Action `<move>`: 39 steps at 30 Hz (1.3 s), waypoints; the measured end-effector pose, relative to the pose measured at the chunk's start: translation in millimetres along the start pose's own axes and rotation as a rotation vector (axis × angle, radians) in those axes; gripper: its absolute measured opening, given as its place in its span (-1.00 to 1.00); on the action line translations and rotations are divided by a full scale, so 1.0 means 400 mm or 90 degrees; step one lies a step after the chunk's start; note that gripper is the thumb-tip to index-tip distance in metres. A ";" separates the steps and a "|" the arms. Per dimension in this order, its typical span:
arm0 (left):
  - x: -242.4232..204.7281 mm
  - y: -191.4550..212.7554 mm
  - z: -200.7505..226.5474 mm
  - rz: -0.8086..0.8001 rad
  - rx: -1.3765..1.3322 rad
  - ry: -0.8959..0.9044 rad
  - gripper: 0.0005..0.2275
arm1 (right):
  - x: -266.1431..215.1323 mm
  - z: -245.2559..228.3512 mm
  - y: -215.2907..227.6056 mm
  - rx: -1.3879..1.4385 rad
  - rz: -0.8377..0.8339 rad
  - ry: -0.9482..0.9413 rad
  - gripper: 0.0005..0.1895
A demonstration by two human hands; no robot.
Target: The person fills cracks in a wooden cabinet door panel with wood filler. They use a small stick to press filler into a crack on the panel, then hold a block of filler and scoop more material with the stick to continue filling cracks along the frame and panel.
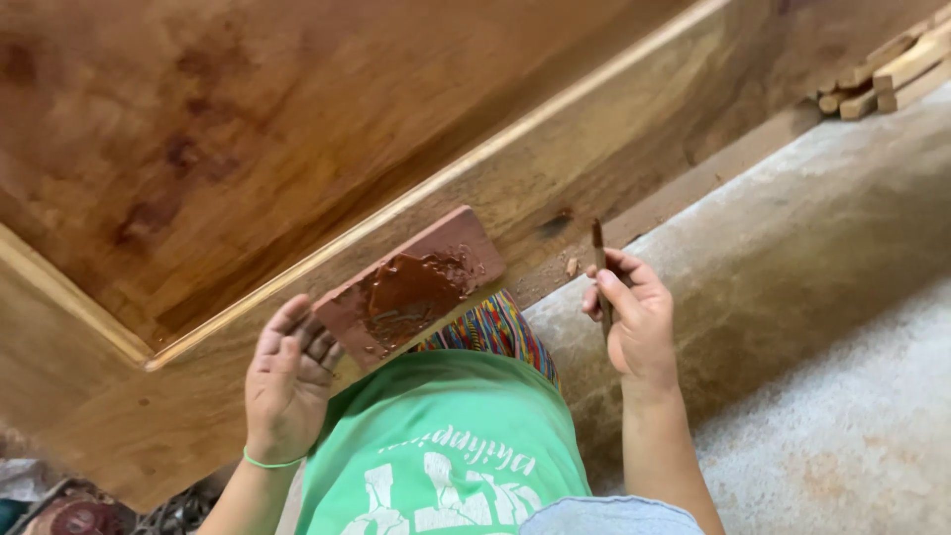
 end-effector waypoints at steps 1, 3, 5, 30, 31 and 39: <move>-0.006 0.019 -0.024 0.016 -0.036 0.027 -0.55 | 0.001 -0.002 0.011 0.012 0.010 -0.016 -0.74; -0.004 0.002 -0.032 0.040 -0.042 0.035 -0.58 | 0.008 -0.011 0.023 0.001 -0.004 -0.026 -0.75; -0.001 -0.010 -0.042 0.063 -0.048 0.043 -0.60 | 0.018 -0.020 0.030 -0.009 -0.019 -0.036 -0.76; 0.038 -0.185 -0.063 0.077 -0.318 0.001 -0.72 | 0.133 -0.098 0.032 -0.194 -0.224 -0.115 -0.72; 0.037 -0.202 -0.053 0.078 -0.325 0.009 -0.73 | 0.134 -0.103 0.033 -0.193 -0.232 -0.117 -0.72; 0.046 -0.173 -0.156 0.076 -0.338 -0.062 -0.74 | 0.162 -0.126 0.062 -0.219 -0.270 -0.113 -0.72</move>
Point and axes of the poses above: each hand's wrist, its own x-axis towards the middle knuckle, its own y-axis out of the back of the hand, z = x × y, the point moved 7 cm from there along x, towards the middle knuckle, and after that the axes turned 12 degrees about x, right-handed, at the moved point
